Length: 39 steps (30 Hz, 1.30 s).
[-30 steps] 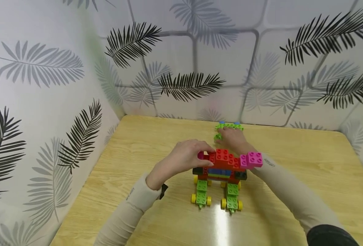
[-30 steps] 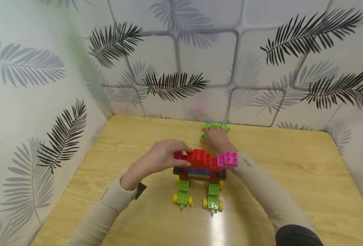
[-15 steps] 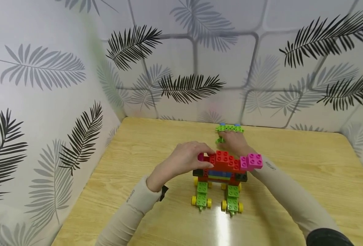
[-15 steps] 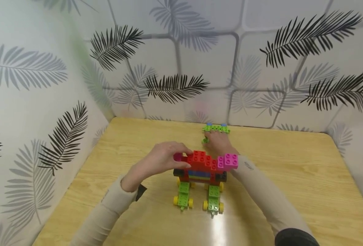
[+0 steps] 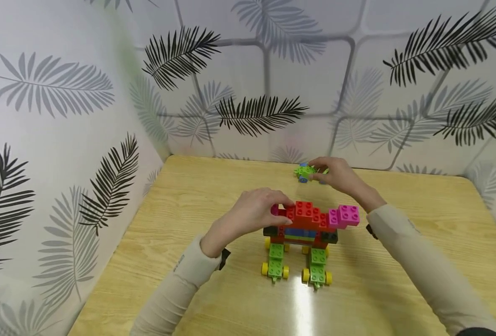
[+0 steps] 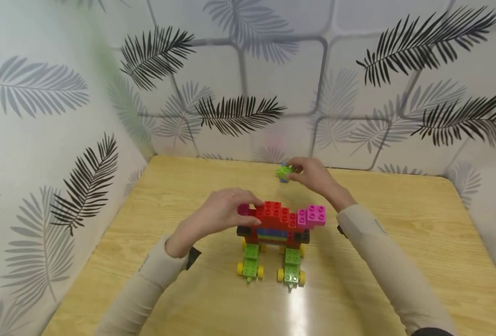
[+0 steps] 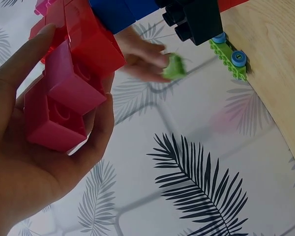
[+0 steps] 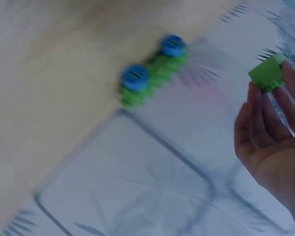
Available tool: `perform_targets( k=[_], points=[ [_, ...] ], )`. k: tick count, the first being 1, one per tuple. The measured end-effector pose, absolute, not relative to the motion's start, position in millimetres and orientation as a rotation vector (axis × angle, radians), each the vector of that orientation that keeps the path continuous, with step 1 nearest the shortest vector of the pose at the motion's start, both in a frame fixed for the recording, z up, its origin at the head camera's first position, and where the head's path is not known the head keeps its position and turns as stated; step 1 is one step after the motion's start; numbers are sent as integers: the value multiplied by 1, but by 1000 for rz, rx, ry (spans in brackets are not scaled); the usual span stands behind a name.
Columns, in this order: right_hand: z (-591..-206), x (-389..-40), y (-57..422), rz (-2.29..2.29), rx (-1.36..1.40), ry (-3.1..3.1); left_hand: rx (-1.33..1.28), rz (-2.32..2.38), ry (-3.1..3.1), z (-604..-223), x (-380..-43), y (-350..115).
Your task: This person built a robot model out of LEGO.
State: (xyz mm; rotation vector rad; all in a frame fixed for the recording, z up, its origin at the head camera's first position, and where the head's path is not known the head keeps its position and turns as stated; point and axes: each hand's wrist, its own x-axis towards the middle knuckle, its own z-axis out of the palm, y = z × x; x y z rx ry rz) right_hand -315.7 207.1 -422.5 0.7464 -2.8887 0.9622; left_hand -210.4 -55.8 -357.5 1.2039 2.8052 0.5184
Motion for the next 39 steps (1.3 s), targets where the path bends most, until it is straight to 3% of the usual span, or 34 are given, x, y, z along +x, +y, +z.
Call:
perform_targets(
  k=[8, 16, 39],
  points=[
    [-353, -252, 200, 863, 1070, -2728, 1201, 532, 2800, -358, -210, -57],
    [-326, -210, 200, 861, 1157, -2675, 1215, 540, 2812, -357, -210, -57],
    [-328, -193, 186, 735, 1251, -2636, 1208, 564, 2796, -358, -211, -55]
  ],
)
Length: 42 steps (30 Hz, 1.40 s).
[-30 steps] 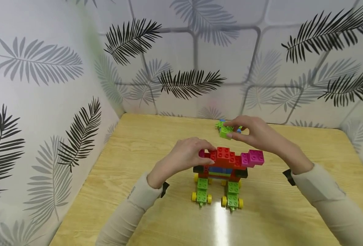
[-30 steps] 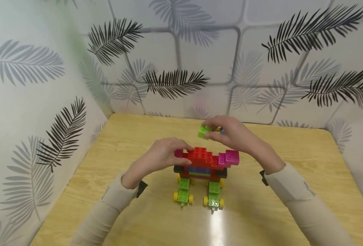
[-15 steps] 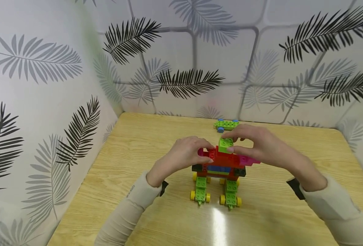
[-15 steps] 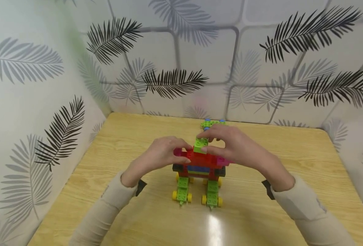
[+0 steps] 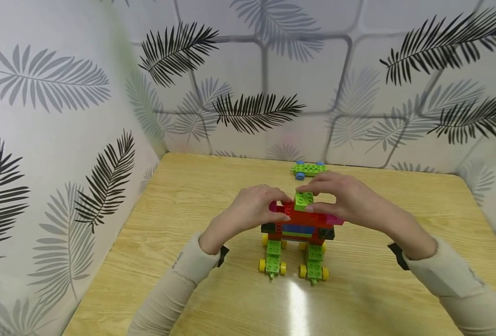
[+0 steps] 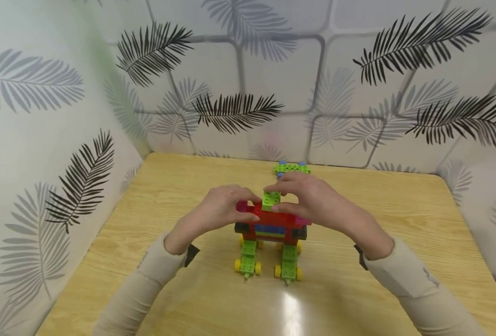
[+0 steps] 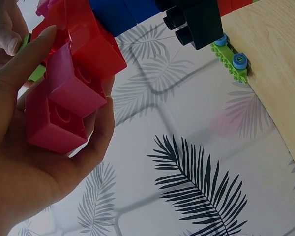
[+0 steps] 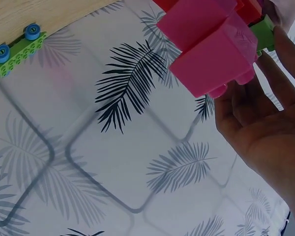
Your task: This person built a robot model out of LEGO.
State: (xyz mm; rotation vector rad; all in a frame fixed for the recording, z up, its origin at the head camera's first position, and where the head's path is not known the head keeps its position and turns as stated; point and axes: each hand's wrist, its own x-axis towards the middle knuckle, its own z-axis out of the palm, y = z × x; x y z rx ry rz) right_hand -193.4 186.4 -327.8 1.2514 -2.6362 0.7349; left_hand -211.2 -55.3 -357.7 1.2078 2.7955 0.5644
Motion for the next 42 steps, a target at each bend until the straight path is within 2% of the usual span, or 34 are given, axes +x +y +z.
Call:
perform_targets(
  k=[27, 42],
  points=[
    [-316, -195, 176, 705, 1304, -2679, 1200, 563, 2802, -357, -210, -55],
    [-328, -207, 183, 809, 1377, -2625, 1194, 531, 2821, -357, -208, -56]
  ],
)
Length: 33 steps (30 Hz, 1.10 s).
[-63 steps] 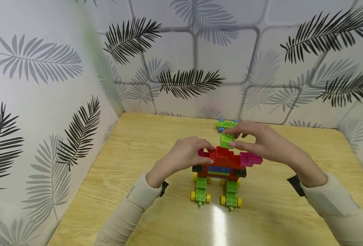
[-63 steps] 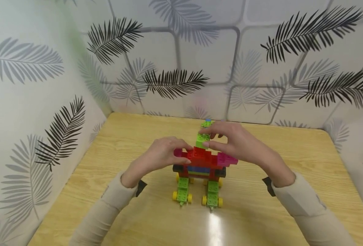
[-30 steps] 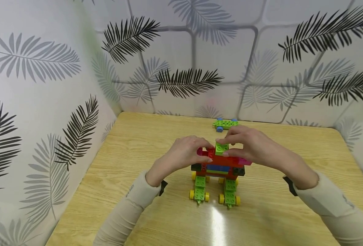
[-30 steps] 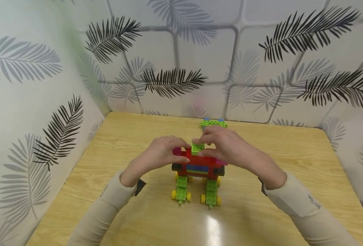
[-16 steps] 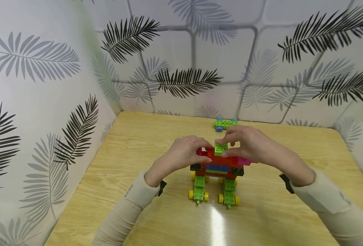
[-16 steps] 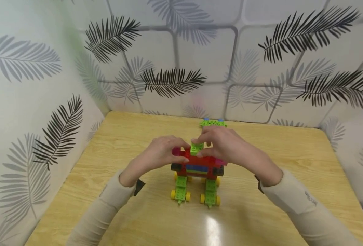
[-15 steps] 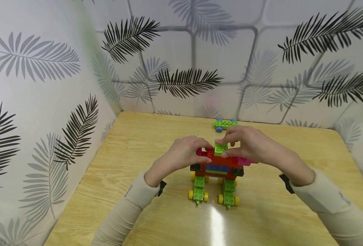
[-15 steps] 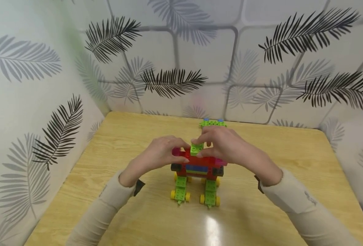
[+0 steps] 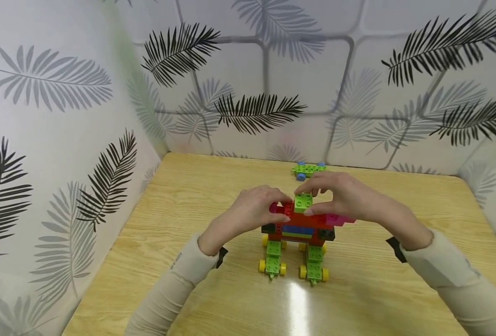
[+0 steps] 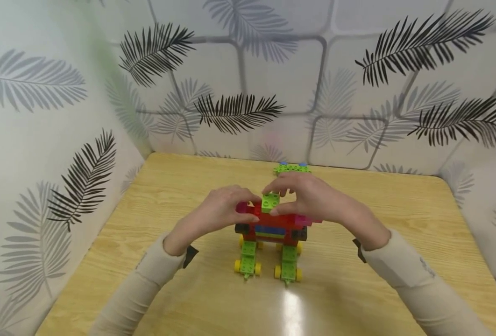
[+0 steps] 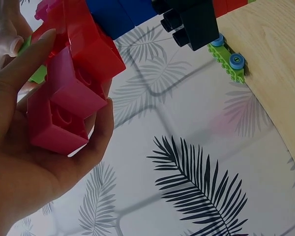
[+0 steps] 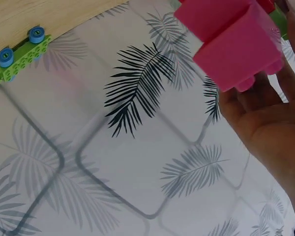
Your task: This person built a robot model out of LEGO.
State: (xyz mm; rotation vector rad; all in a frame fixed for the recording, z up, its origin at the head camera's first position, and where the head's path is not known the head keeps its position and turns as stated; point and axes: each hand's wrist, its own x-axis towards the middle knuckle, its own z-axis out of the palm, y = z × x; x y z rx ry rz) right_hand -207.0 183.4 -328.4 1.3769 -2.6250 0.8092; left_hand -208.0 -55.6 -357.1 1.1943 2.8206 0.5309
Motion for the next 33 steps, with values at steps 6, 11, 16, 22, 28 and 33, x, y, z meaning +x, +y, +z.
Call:
perform_targets(
  k=[6, 11, 16, 22, 28, 33],
  points=[
    [-335, -222, 194, 969, 1231, -2772, 1185, 502, 2824, -357, -208, -58],
    [-354, -256, 209, 1060, 1005, -2817, 1183, 493, 2834, -355, -208, -59],
    [-386, -284, 221, 1056, 893, -2862, 1183, 475, 2841, -353, -208, -59],
    [-414, -311, 233, 1037, 786, -2875, 1197, 466, 2844, -351, -209, -59],
    [-442, -336, 230, 1041, 730, -2872, 1198, 444, 2850, -354, -211, -60],
    [-463, -355, 227, 1000, 716, -2920, 1232, 445, 2833, -357, -212, -59]
  ],
)
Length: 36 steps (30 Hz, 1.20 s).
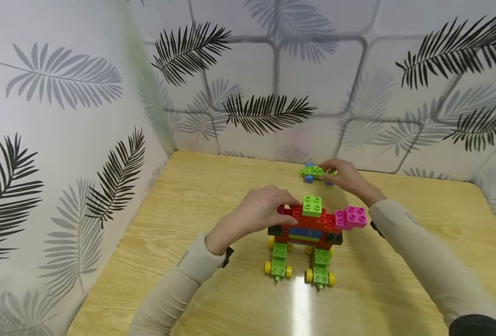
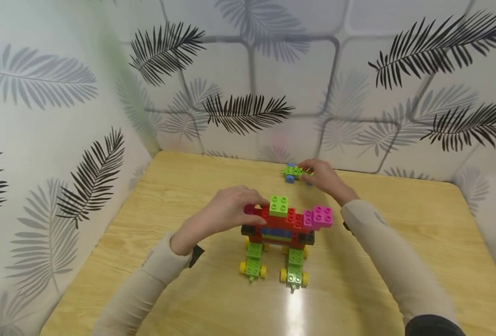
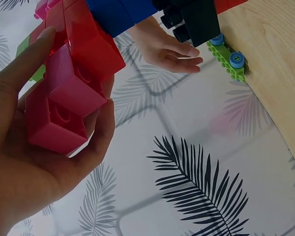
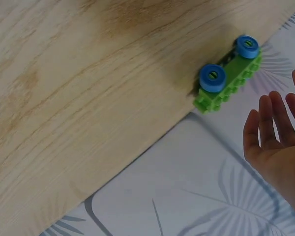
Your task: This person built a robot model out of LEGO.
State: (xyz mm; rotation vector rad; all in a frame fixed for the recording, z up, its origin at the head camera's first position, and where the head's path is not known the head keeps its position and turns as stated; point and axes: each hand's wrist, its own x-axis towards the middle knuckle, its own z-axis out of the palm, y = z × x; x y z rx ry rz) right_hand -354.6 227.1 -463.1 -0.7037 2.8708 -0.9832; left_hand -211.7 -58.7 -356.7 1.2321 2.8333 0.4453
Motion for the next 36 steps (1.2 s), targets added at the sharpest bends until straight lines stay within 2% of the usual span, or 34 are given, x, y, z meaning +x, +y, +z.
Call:
perform_targets(
  k=[10, 36],
  points=[
    [-469, -375, 220, -775, -617, 2920, 1248, 446, 2843, -359, -212, -60],
    [-480, -389, 221, -401, -575, 2916, 1251, 433, 2850, -359, -212, -61]
  ],
)
